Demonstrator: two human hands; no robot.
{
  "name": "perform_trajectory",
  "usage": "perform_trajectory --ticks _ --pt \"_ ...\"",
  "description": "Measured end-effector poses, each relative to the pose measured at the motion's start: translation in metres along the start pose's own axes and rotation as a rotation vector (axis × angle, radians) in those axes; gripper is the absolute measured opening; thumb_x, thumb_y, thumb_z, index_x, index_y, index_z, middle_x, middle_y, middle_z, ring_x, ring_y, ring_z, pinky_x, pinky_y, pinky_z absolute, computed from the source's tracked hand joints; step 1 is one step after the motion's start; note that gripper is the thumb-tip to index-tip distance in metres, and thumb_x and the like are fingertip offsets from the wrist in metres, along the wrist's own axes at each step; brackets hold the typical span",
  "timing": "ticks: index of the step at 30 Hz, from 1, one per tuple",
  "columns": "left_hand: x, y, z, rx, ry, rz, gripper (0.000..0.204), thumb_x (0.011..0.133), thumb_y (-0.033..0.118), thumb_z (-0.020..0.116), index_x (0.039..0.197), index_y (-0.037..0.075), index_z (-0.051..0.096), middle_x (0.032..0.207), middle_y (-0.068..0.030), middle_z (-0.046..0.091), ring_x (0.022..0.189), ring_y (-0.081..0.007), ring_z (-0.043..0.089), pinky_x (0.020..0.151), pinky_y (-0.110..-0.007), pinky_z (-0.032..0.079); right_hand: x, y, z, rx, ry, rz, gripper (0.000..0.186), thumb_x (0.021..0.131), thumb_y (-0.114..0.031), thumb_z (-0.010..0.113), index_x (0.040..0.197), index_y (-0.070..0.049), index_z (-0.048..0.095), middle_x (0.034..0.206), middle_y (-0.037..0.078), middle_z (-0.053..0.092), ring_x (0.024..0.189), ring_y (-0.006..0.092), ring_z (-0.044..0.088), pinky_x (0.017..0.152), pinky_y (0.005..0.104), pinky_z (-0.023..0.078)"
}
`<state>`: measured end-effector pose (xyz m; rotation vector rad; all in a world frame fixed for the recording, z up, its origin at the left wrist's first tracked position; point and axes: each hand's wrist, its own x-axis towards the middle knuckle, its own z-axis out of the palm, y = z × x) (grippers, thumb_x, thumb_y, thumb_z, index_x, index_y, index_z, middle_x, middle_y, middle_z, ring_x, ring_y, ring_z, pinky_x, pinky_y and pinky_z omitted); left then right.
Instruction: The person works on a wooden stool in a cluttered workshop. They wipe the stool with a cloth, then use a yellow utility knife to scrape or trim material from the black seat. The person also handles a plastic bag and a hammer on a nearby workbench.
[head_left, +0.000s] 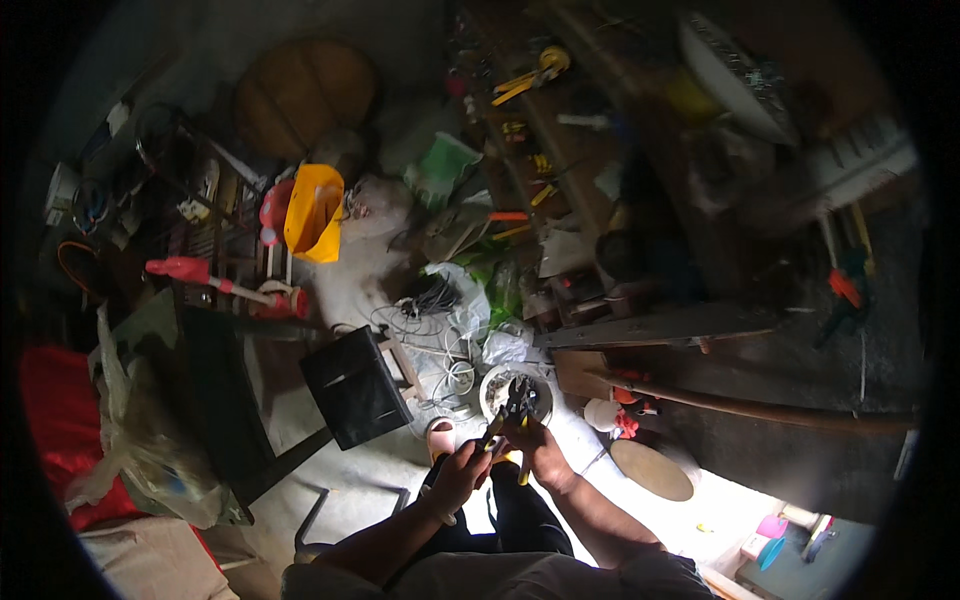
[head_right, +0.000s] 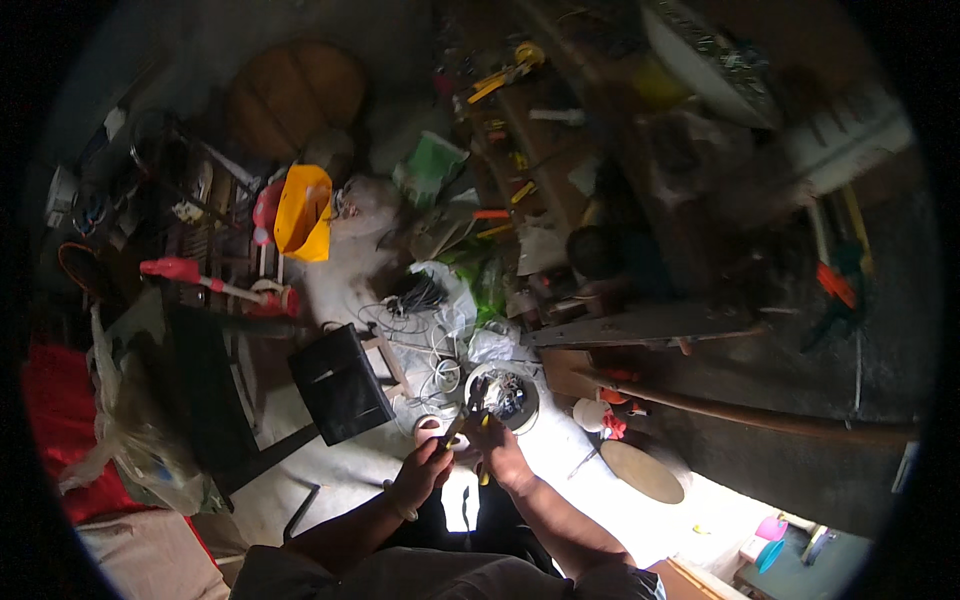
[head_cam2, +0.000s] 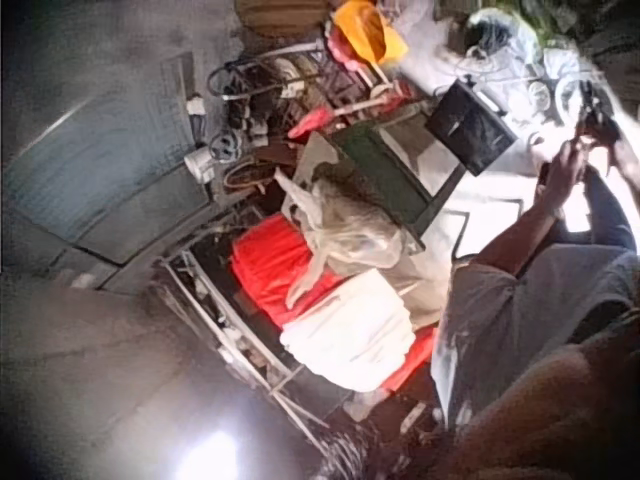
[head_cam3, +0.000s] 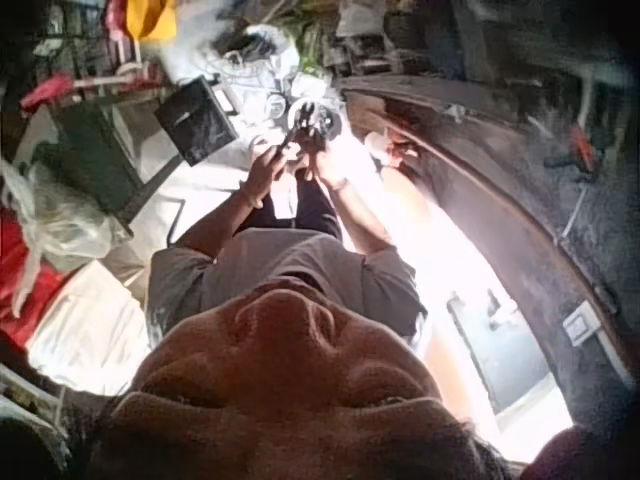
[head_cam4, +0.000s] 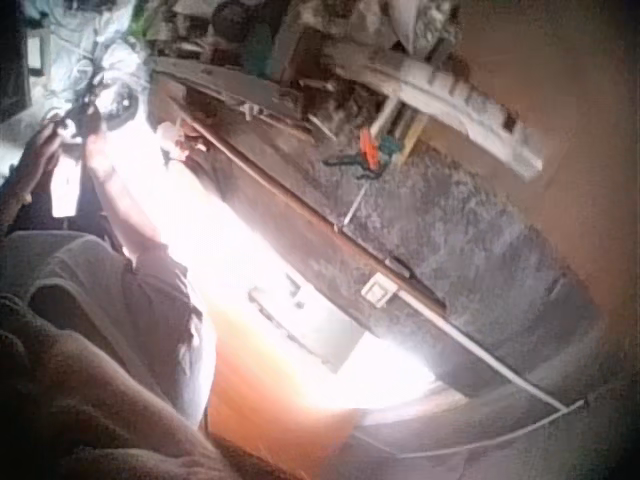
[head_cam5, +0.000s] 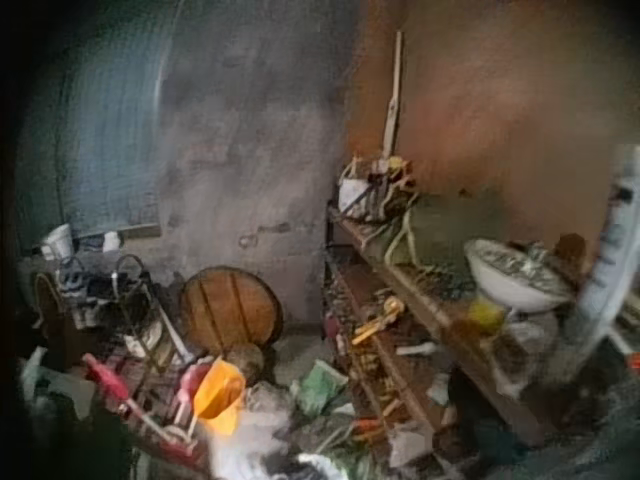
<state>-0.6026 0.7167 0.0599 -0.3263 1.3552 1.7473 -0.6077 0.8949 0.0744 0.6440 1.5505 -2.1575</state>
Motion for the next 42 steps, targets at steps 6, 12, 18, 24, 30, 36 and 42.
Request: perform_trajectory --ticks 6,12,18,24,30,36,42 --pt "-0.032 0.032 0.038 -0.06 -0.015 0.245 0.009 0.093 0.011 0.053 0.088 0.004 0.05 0.067 0.0024 0.048 0.051 -0.0041 0.04 0.045 -0.02 0.031 -0.063 -0.038 -0.006 -0.095 0.092 -0.019 0.027 0.091 -0.014 0.057 0.113 0.0 0.048 0.084 0.009 0.062 0.076 0.017 0.063 0.06 0.0269 0.047" --pt "-0.06 0.08 0.092 -0.08 -0.092 0.251 0.015 0.096 0.013 0.047 0.106 0.003 0.053 0.063 0.0023 0.042 0.051 -0.0049 0.035 0.047 -0.019 0.03 -0.128 -0.078 -0.012 -0.124 0.126 -0.109 0.03 0.093 -0.023 0.059 0.109 -0.001 0.045 0.081 0.006 0.058 0.062 0.0127 0.055 0.056 0.0258 0.046" --pt "-0.078 0.089 0.154 0.081 -0.216 0.26 0.014 0.097 0.02 0.046 0.101 0.008 0.052 0.068 0.0025 0.048 0.053 -0.0049 0.04 0.047 -0.02 0.032 -0.174 -0.108 -0.029 -0.297 0.223 -0.264 0.033 0.095 -0.022 0.054 0.115 0.001 0.042 0.081 0.004 0.054 0.071 0.0105 0.05 0.063 0.0257 0.044" --pt "-0.083 0.108 0.199 0.211 -0.268 0.365 0.014 0.097 0.022 0.048 0.094 0.008 0.052 0.068 0.0025 0.05 0.055 -0.0058 0.044 0.049 -0.02 0.036 -0.2 -0.134 -0.053 -0.312 0.297 -0.465 0.034 0.095 -0.026 0.054 0.113 0.002 0.047 0.071 0.009 0.06 0.064 0.0163 0.058 0.059 0.0307 0.047" --pt "-0.091 0.126 0.219 0.153 -0.142 0.362 0.015 0.096 0.019 0.046 0.098 0.005 0.052 0.065 -0.0003 0.05 0.052 -0.0083 0.044 0.047 -0.021 0.034 -0.203 -0.146 -0.068 -0.399 0.224 -0.529 0.03 0.095 -0.031 0.052 0.099 -0.001 0.048 0.067 0.006 0.059 0.057 0.016 0.057 0.055 0.0302 0.046" --pt "-0.089 0.163 0.203 0.09 -0.055 0.472 0.02 0.096 0.02 0.047 0.1 0.002 0.055 0.06 0.0028 0.043 0.048 -0.0052 0.034 0.044 -0.02 0.026 -0.183 -0.149 -0.094 -0.353 0.114 -0.383 0.042 0.095 -0.035 0.052 0.122 -0.004 0.047 0.07 0.005 0.061 0.051 0.0101 0.05 0.049 0.0262 0.042" --pt "-0.032 0.187 0.159 -0.046 -0.026 0.454 0.02 0.095 0.021 0.05 0.098 0.002 0.056 0.059 0.0033 0.041 0.046 -0.0056 0.034 0.042 -0.02 0.026 -0.153 -0.129 -0.096 -0.36 0.083 -0.36 0.045 0.095 -0.029 0.054 0.126 0.002 0.044 0.089 0.007 0.061 0.074 0.0102 0.055 0.058 0.025 0.046"
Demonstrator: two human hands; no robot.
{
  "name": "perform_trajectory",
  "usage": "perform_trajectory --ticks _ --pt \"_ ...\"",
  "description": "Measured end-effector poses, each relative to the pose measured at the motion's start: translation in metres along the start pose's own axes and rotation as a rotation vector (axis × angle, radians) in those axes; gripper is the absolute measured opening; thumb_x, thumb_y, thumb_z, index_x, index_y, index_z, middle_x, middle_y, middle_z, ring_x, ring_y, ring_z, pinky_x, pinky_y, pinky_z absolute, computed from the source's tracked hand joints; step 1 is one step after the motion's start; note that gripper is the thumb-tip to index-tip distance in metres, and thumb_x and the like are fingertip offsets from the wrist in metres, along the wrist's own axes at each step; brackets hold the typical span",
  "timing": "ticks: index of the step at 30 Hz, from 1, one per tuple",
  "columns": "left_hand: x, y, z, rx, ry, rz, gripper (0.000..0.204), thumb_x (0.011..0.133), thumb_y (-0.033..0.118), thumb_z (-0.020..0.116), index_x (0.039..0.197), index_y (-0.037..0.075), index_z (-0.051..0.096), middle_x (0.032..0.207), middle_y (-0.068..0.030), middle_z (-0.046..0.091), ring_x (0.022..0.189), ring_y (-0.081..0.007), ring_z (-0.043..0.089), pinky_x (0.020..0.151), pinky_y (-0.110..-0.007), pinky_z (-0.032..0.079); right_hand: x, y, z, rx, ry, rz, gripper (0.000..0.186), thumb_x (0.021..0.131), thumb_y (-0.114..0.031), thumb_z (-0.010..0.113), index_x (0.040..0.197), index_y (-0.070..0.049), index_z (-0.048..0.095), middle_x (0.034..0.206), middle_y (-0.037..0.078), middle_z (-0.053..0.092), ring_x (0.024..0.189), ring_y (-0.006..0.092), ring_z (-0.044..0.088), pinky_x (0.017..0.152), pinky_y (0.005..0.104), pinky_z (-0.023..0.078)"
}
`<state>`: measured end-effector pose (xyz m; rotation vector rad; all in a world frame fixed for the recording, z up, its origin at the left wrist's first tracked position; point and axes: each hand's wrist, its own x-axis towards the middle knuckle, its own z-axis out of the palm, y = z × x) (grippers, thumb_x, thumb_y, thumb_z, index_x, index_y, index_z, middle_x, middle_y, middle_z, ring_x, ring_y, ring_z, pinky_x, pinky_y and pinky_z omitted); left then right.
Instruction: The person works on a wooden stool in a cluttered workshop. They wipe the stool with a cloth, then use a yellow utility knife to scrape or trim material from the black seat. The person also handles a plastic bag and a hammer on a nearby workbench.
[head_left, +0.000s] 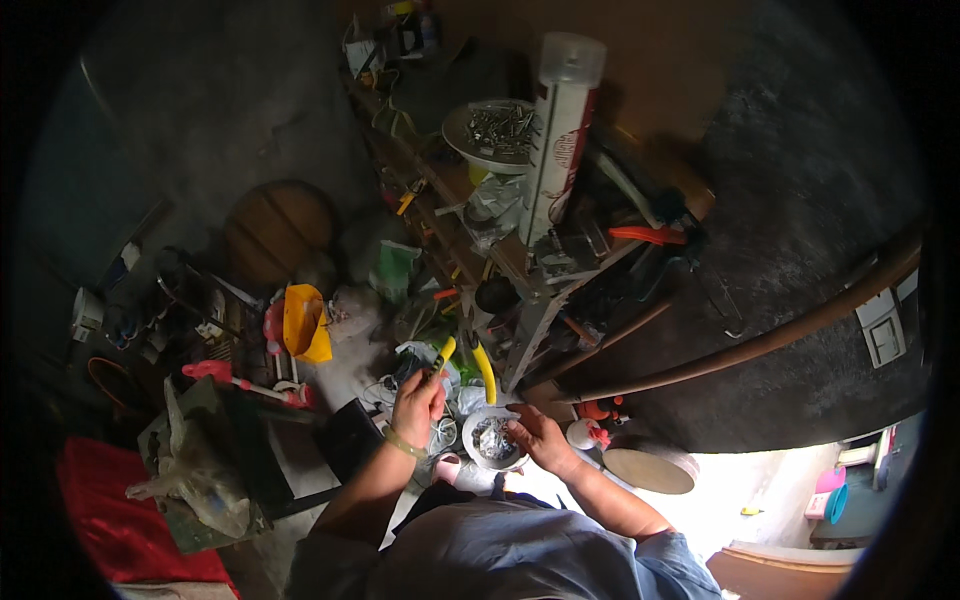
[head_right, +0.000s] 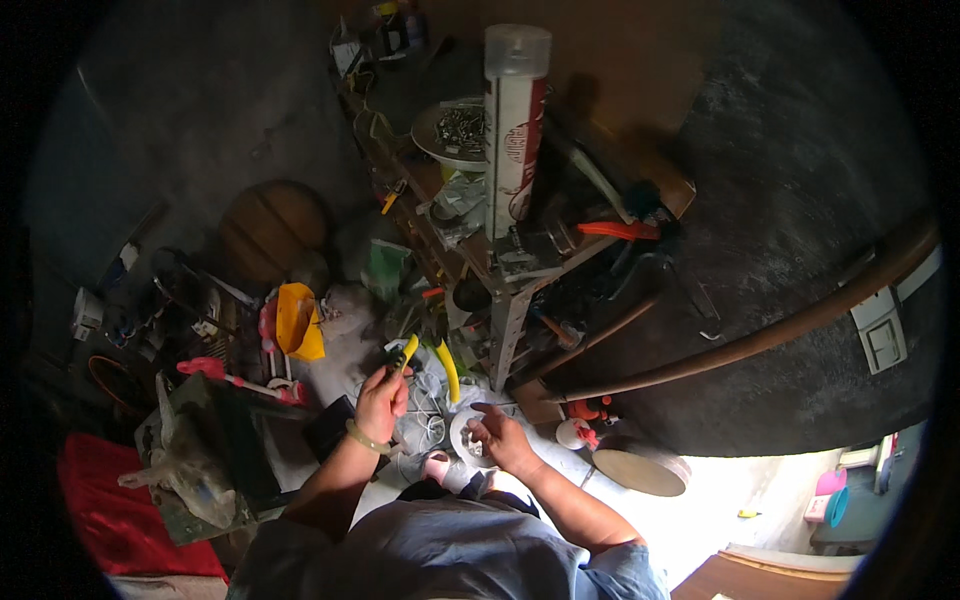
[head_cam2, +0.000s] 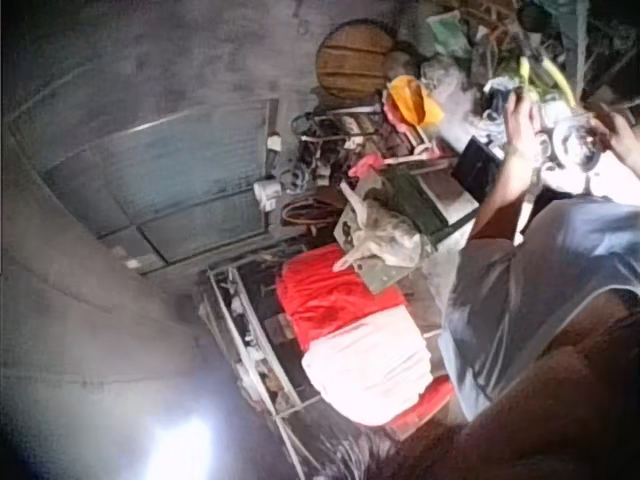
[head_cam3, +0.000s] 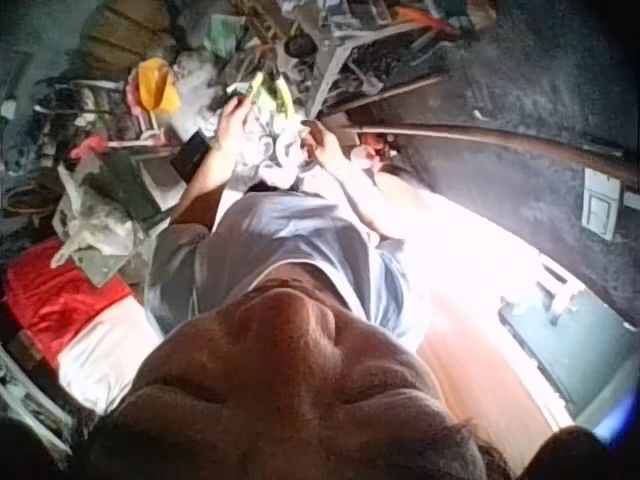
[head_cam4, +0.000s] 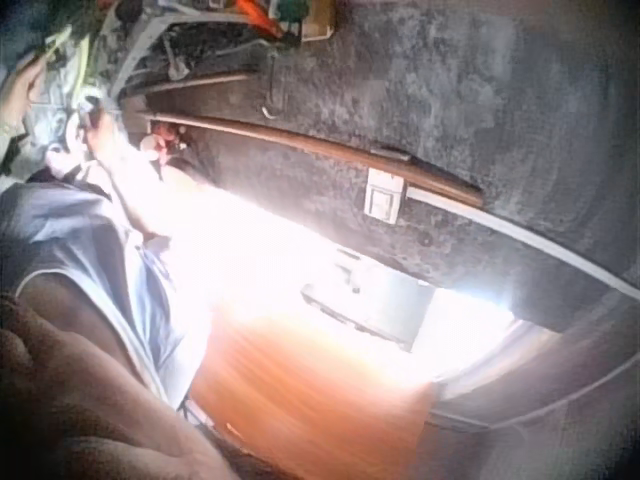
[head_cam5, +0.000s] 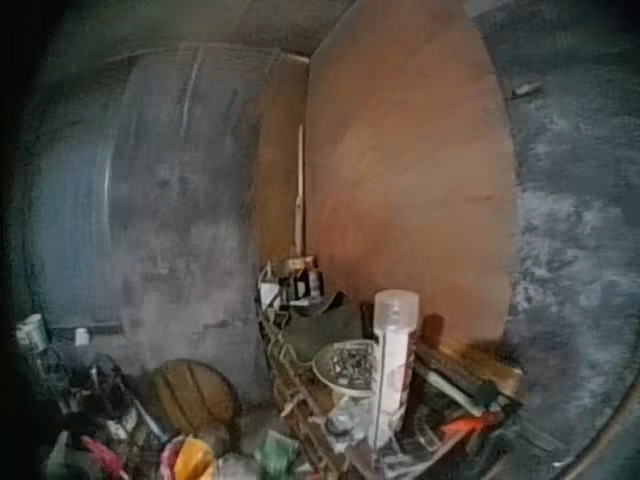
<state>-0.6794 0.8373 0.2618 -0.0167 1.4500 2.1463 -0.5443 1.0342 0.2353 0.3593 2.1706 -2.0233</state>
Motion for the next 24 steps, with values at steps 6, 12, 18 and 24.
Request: perform_trajectory --ticks 6,12,18,24 --pt "0.109 -0.024 -0.056 -0.142 -0.012 -0.151 0.023 0.094 0.026 0.054 0.095 0.004 0.058 0.058 0.0033 0.042 0.043 -0.0062 0.034 0.041 -0.022 0.026 0.007 0.025 0.033 0.098 0.016 0.257 0.035 0.094 -0.02 0.055 0.123 -0.001 0.049 0.077 0.004 0.061 0.062 0.0089 0.056 0.052 0.0226 0.046" --pt "0.217 -0.053 -0.083 -0.296 -0.081 -0.273 0.025 0.094 0.032 0.054 0.095 0.008 0.059 0.057 0.0044 0.039 0.043 -0.0062 0.031 0.041 -0.023 0.023 0.051 0.038 0.054 0.128 0.049 0.202 0.035 0.093 -0.015 0.056 0.124 -0.001 0.049 0.082 0.004 0.06 0.067 0.0097 0.057 0.057 0.0242 0.047" --pt "0.29 -0.058 -0.085 -0.347 -0.182 -0.286 0.02 0.094 0.029 0.051 0.096 0.01 0.058 0.058 0.0066 0.034 0.043 -0.005 0.029 0.042 -0.023 0.022 0.124 0.018 0.075 0.118 0.109 0.234 0.035 0.09 -0.015 0.059 0.122 -0.001 0.049 0.077 0.006 0.061 0.063 0.0118 0.058 0.059 0.0283 0.047" --pt "0.332 -0.077 -0.089 -0.502 -0.176 -0.325 0.016 0.092 0.027 0.054 0.093 0.012 0.058 0.055 0.0079 0.031 0.042 -0.0052 0.027 0.041 -0.023 0.021 0.183 0.016 0.074 -0.044 0.189 0.173 0.034 0.09 -0.015 0.059 0.119 0.001 0.05 0.074 0.008 0.062 0.058 0.0125 0.056 0.056 0.0277 0.047"
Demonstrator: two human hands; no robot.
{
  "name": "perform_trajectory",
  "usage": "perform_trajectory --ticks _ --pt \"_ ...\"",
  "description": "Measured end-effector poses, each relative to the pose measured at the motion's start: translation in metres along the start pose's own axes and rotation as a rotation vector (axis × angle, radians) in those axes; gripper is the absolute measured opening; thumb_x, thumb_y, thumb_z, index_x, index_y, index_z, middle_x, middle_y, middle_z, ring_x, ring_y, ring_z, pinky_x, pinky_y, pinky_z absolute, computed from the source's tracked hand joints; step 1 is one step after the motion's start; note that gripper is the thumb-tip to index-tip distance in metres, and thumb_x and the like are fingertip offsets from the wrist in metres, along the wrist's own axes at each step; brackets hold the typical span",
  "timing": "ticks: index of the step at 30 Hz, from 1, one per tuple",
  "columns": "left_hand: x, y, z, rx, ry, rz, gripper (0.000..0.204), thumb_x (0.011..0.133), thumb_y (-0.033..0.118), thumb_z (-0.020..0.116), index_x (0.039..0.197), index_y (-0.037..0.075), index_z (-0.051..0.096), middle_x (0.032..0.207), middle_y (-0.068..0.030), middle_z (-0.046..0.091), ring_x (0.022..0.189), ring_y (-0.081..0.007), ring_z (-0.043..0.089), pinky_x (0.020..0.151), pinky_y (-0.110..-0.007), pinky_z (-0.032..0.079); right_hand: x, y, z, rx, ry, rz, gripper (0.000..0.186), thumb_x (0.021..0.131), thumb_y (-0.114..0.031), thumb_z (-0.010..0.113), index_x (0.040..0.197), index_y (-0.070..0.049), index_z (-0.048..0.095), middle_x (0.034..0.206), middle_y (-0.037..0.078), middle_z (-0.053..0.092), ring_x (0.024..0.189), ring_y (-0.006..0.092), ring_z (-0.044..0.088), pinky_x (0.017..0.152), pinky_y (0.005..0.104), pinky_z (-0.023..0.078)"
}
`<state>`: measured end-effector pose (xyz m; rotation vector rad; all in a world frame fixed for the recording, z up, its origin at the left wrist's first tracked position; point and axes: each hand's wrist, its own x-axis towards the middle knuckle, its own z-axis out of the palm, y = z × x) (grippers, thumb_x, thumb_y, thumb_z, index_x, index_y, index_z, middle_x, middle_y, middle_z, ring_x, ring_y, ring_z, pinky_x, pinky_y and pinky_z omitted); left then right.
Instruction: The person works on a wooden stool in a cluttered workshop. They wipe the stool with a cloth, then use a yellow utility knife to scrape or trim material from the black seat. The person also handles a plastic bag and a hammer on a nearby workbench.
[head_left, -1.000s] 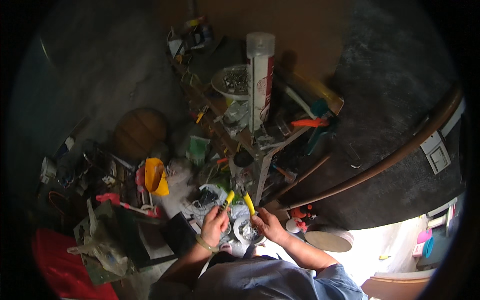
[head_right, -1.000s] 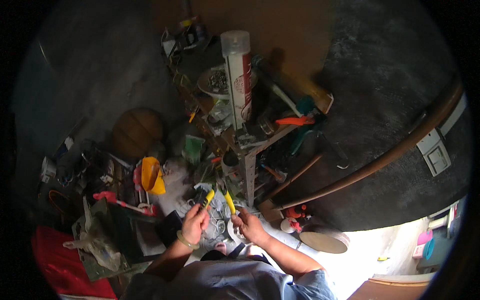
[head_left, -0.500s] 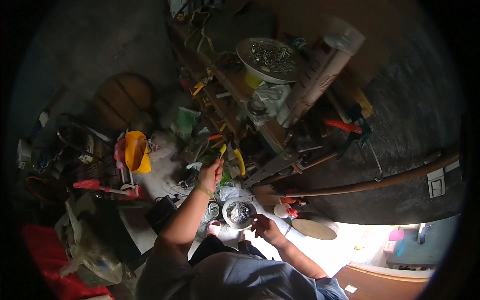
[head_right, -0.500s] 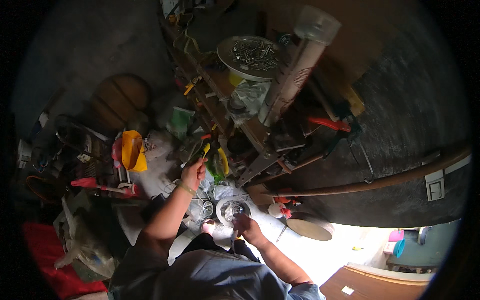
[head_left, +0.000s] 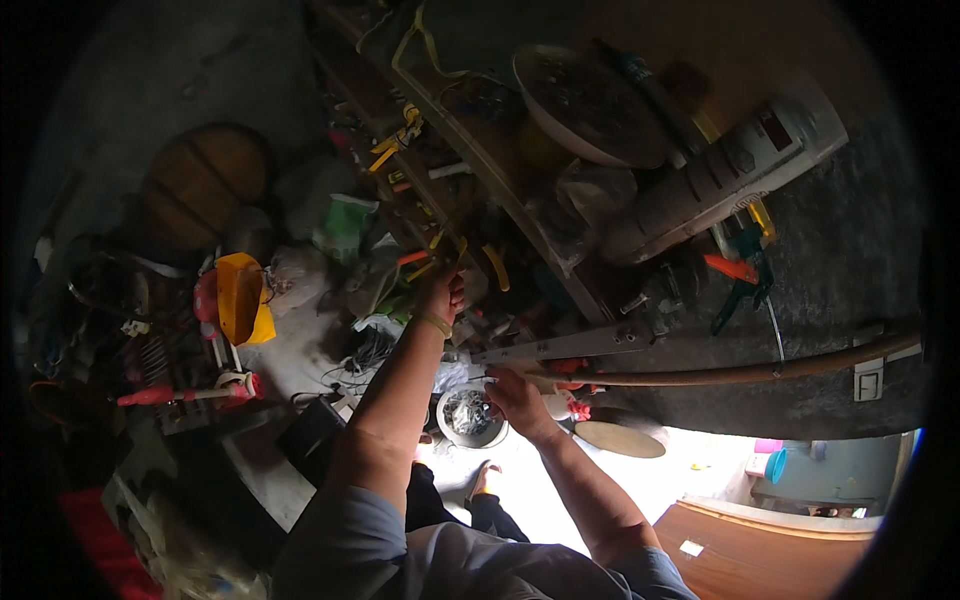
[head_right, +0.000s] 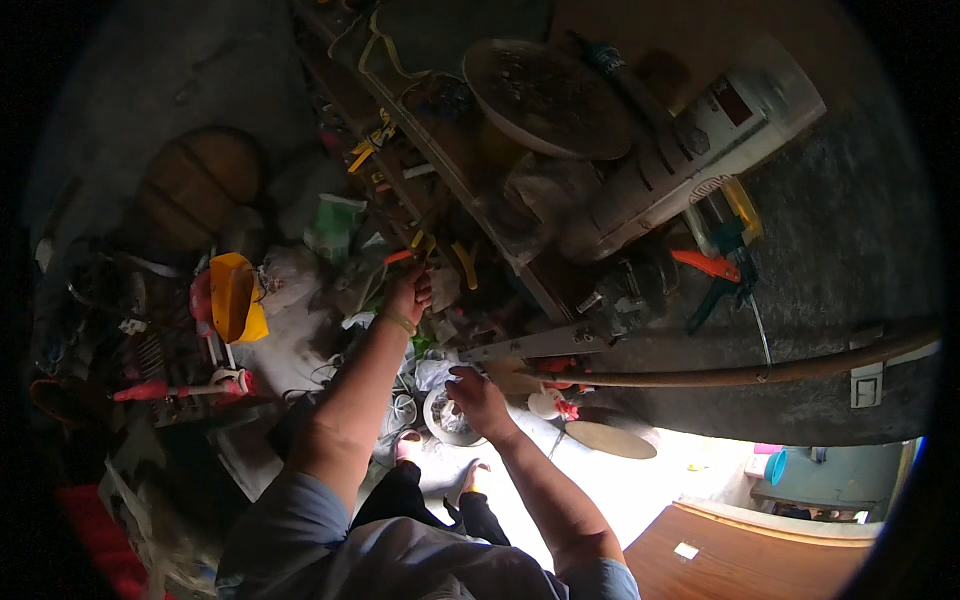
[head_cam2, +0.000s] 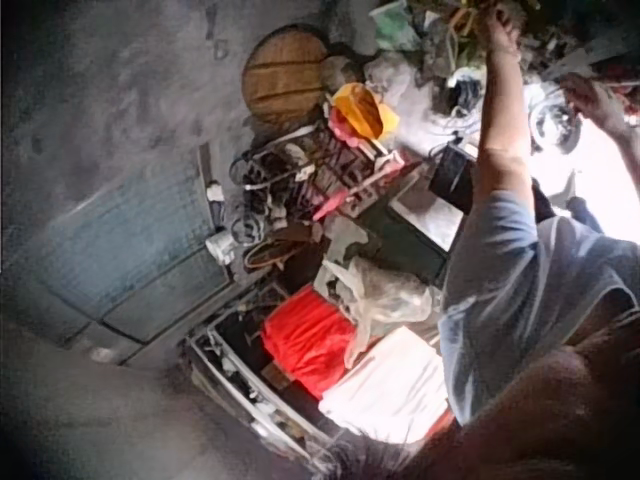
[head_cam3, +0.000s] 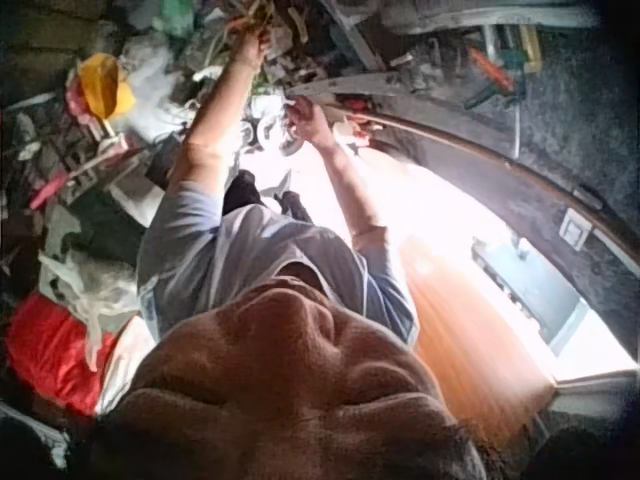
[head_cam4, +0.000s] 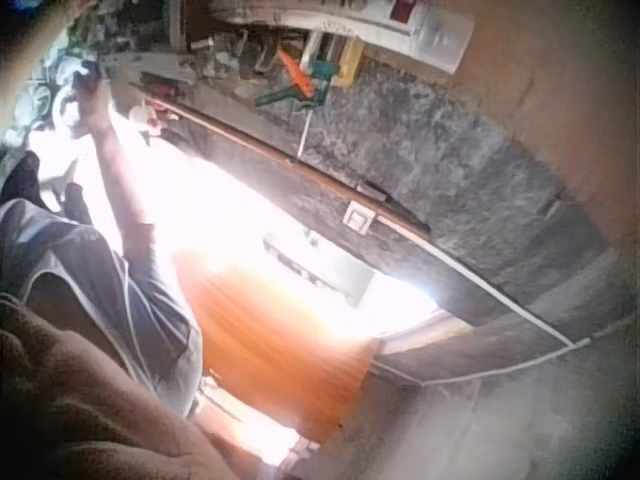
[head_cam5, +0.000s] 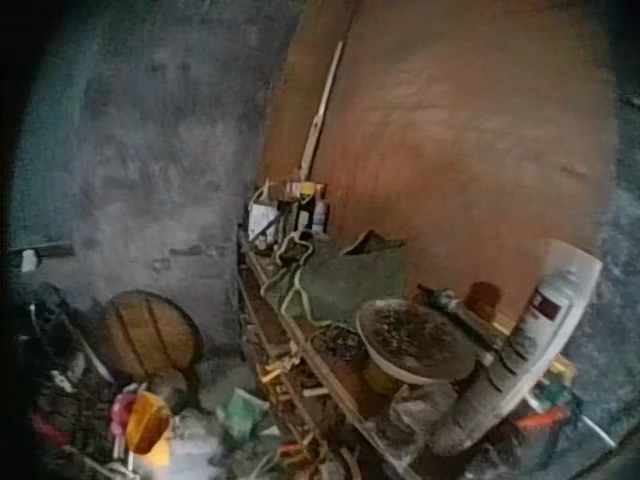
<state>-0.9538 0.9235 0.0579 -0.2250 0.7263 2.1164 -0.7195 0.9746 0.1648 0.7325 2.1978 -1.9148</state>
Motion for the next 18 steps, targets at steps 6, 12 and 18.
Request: perform_trajectory --ticks 6,12,18 --pt "0.031 -0.001 0.0 0.002 0.101 -0.02 0.017 0.091 0.027 0.055 0.091 0.01 0.058 0.053 0.0079 0.033 0.041 -0.0053 0.029 0.039 -0.022 0.021 0.014 0.001 0.006 0.13 0.003 0.037 0.034 0.09 -0.015 0.059 0.119 0.001 0.051 0.077 0.007 0.061 0.06 0.0118 0.057 0.056 0.026 0.047" --pt "0.065 0.002 0.003 -0.037 0.056 0.027 0.022 0.093 0.029 0.051 0.095 0.008 0.059 0.06 0.0042 0.041 0.044 -0.0065 0.033 0.04 -0.022 0.025 0.007 -0.002 -0.004 0.039 0.004 0.085 0.03 0.092 -0.013 0.056 0.118 0.001 0.049 0.079 0.006 0.061 0.063 0.0105 0.058 0.053 0.0231 0.044" --pt "0.106 -0.008 -0.016 0.113 0.148 -0.035 0.027 0.096 0.028 0.044 0.099 0.006 0.059 0.066 0.0015 0.049 0.051 -0.0094 0.042 0.043 -0.025 0.032 -0.002 0.007 -0.009 0.075 0.025 0.149 0.033 0.091 -0.014 0.058 0.118 0.001 0.05 0.081 0.006 0.062 0.064 0.0099 0.057 0.055 0.0244 0.045"
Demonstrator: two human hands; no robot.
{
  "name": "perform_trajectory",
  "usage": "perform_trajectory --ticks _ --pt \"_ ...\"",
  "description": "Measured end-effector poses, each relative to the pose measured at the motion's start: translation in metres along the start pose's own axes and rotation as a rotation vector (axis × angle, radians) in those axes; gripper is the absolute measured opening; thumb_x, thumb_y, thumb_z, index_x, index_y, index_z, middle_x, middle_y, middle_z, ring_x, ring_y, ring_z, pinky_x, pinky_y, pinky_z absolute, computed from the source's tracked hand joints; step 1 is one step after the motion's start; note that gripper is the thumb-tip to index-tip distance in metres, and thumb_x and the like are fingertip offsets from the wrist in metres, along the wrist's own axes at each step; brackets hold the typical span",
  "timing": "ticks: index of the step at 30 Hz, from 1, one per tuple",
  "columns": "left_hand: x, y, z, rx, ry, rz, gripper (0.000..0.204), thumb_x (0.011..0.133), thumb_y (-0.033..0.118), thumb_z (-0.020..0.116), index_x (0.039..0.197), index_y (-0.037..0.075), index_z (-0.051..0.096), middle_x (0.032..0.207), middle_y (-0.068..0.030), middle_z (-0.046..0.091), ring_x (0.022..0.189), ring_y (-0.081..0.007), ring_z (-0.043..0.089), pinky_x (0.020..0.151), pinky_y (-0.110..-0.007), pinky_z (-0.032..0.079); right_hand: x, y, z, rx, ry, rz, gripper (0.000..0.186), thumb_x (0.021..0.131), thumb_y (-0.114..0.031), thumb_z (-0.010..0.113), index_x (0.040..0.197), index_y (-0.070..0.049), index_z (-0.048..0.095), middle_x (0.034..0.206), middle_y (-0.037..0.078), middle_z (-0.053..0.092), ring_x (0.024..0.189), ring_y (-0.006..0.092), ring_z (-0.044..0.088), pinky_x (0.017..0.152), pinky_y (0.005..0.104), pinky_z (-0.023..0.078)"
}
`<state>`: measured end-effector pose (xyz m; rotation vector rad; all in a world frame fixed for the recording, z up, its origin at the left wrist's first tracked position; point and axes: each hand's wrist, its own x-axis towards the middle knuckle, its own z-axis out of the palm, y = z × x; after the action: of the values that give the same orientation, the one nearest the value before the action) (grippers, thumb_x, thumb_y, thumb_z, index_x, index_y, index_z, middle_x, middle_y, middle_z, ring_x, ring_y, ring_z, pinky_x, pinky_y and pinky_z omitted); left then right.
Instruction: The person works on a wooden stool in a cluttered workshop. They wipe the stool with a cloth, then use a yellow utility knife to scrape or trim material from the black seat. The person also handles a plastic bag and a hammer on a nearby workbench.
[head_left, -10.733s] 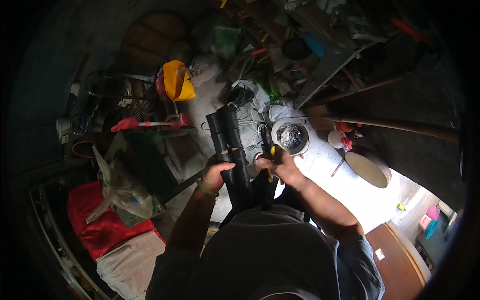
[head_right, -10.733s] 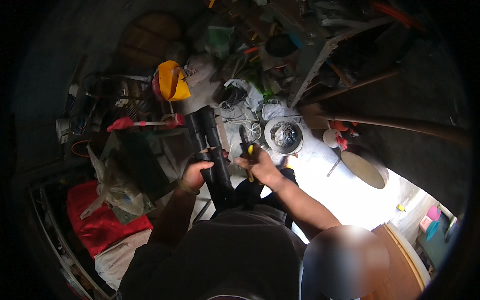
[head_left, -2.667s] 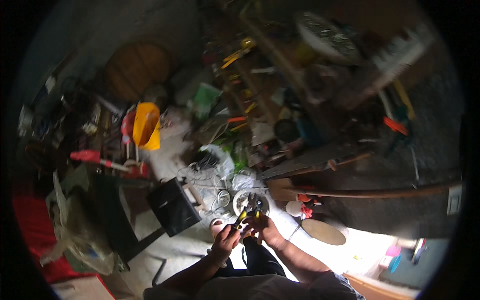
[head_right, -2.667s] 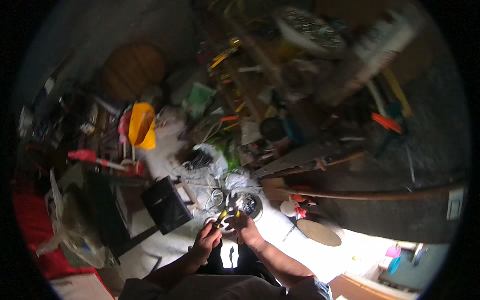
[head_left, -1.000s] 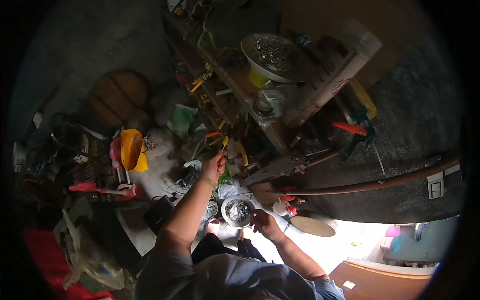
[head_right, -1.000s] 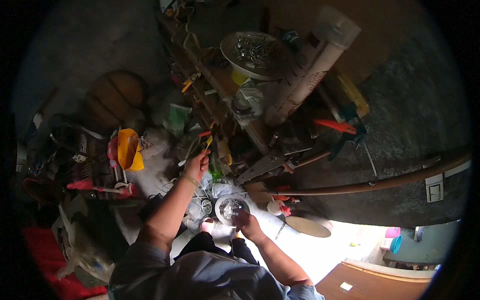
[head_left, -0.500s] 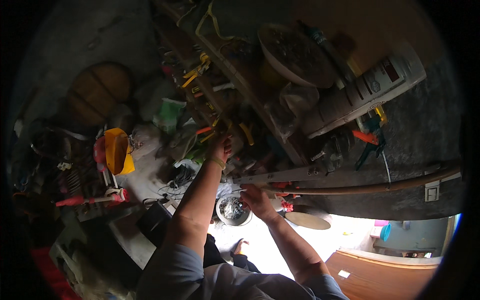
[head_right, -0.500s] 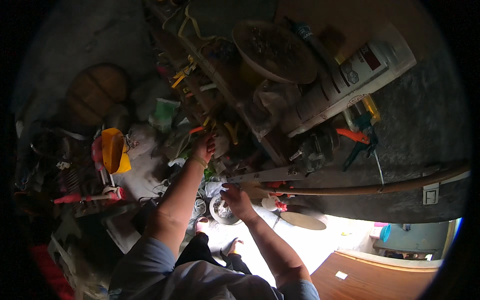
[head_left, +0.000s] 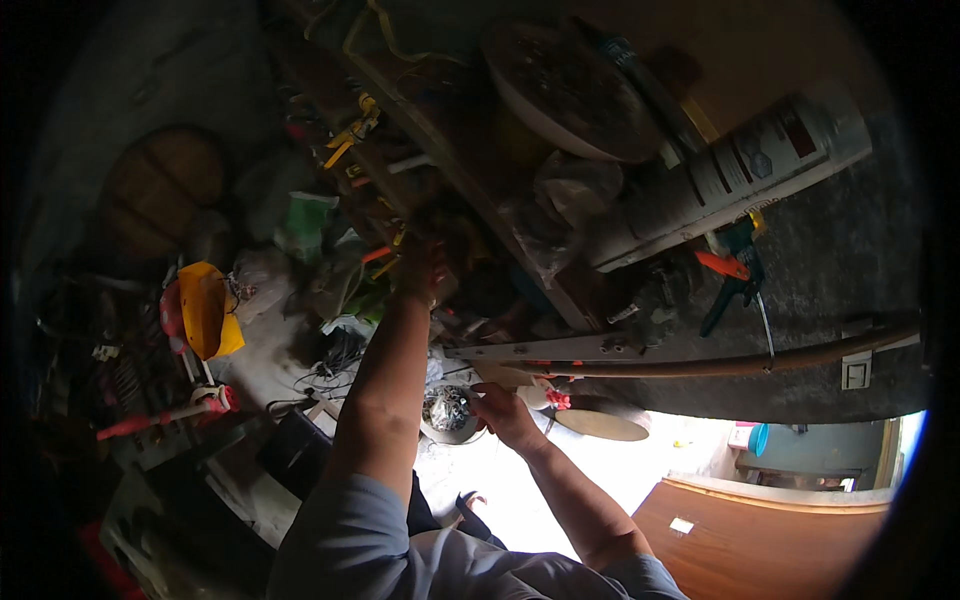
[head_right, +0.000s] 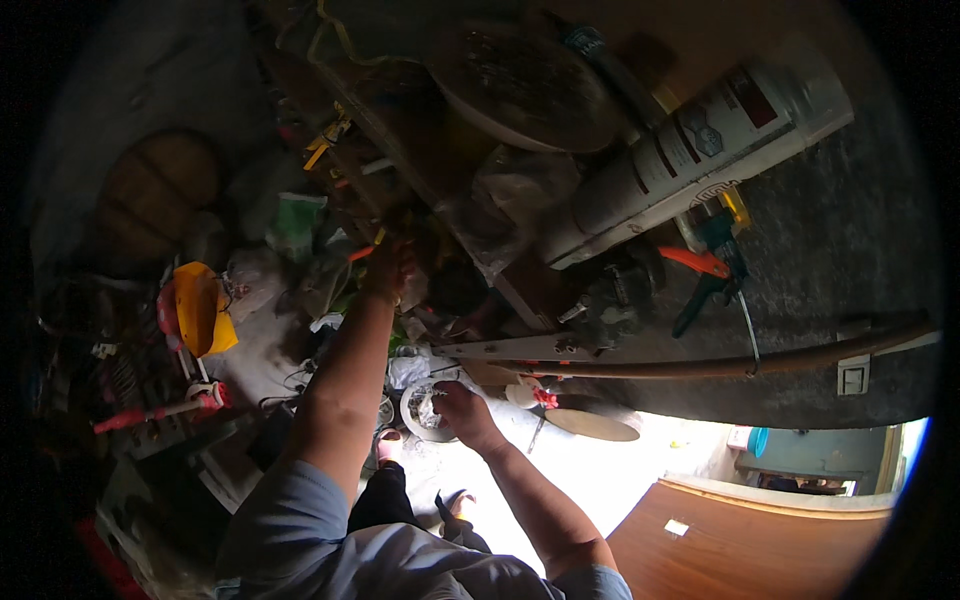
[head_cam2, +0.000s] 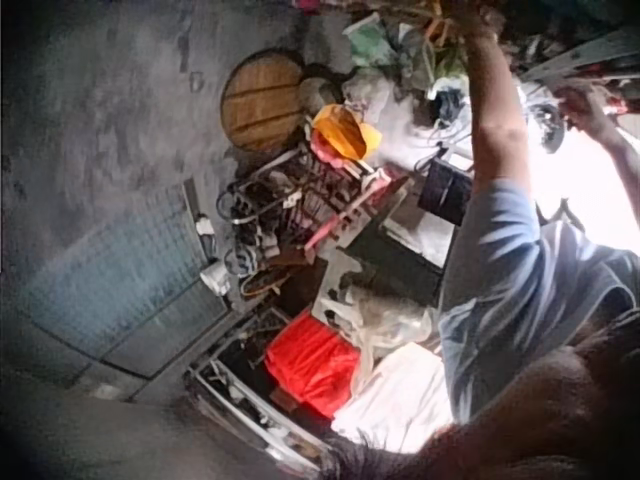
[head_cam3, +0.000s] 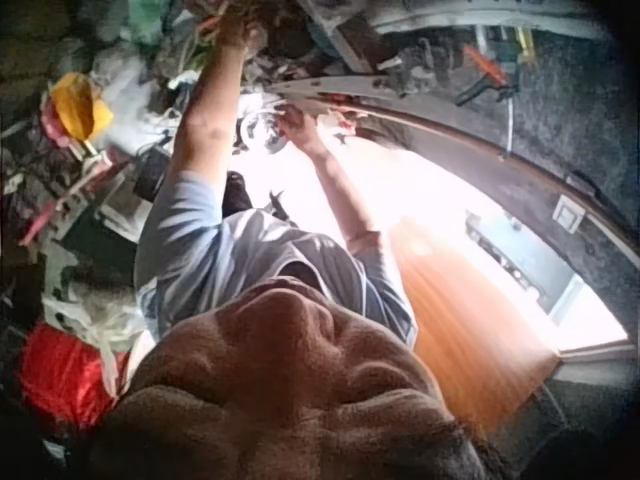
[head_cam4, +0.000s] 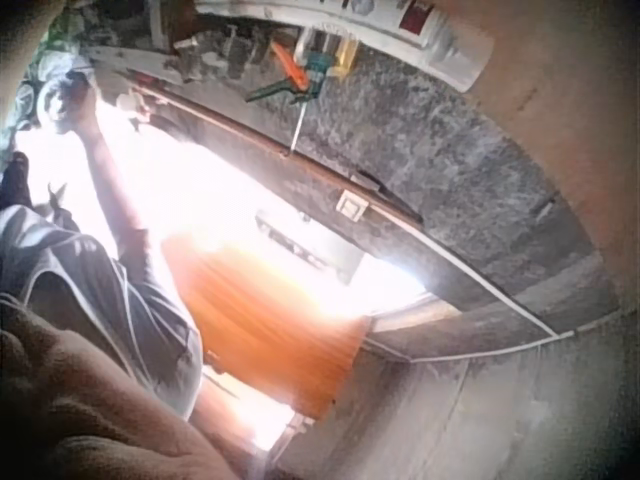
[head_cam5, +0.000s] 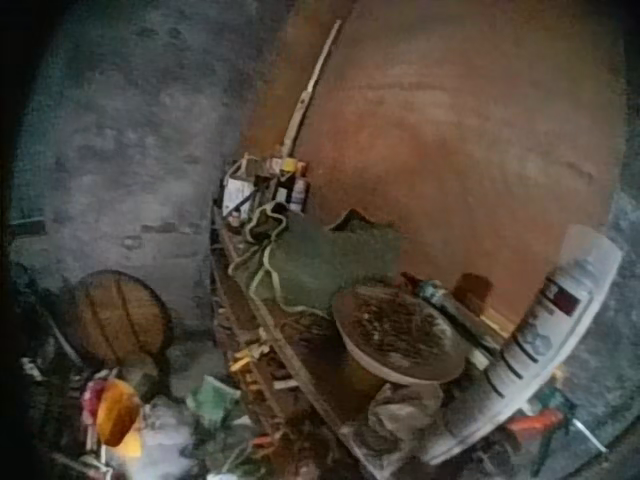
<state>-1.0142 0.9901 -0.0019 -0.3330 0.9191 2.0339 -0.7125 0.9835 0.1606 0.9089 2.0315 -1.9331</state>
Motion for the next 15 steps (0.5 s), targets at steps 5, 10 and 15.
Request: perform_trajectory --ticks 5,10,15 --pt "-0.026 -0.001 0.048 0.682 -0.016 0.554 0.036 0.092 0.03 0.048 0.117 0.005 0.053 0.097 -0.0085 0.061 0.085 -0.0228 0.061 0.068 -0.036 0.049 -0.004 0.009 -0.001 0.014 -0.015 0.032 0.035 0.09 -0.015 0.06 0.12 0.0 0.05 0.08 0.005 0.061 0.063 0.01 0.056 0.058 0.0259 0.047" --pt "-0.079 0.05 0.09 1.91 0.162 0.397 0.06 0.085 0.027 0.058 0.136 0.005 0.037 0.125 -0.0123 0.054 0.105 -0.0266 0.058 0.085 -0.039 0.049 -0.008 0.017 -0.002 0.028 -0.045 0.053 0.035 0.09 -0.015 0.06 0.121 -0.001 0.05 0.079 0.006 0.061 0.063 0.0106 0.057 0.059 0.0265 0.048" --pt "-0.087 0.046 0.084 1.491 0.082 0.526 0.068 0.082 0.03 0.062 0.139 0.006 0.034 0.131 -0.014 0.05 0.108 -0.0309 0.057 0.088 -0.041 0.048 -0.014 0.023 -0.005 -0.097 -0.05 0.056 0.035 0.09 -0.017 0.059 0.12 -0.002 0.051 0.078 0.008 0.062 0.063 0.013 0.06 0.058 0.0279 0.05"
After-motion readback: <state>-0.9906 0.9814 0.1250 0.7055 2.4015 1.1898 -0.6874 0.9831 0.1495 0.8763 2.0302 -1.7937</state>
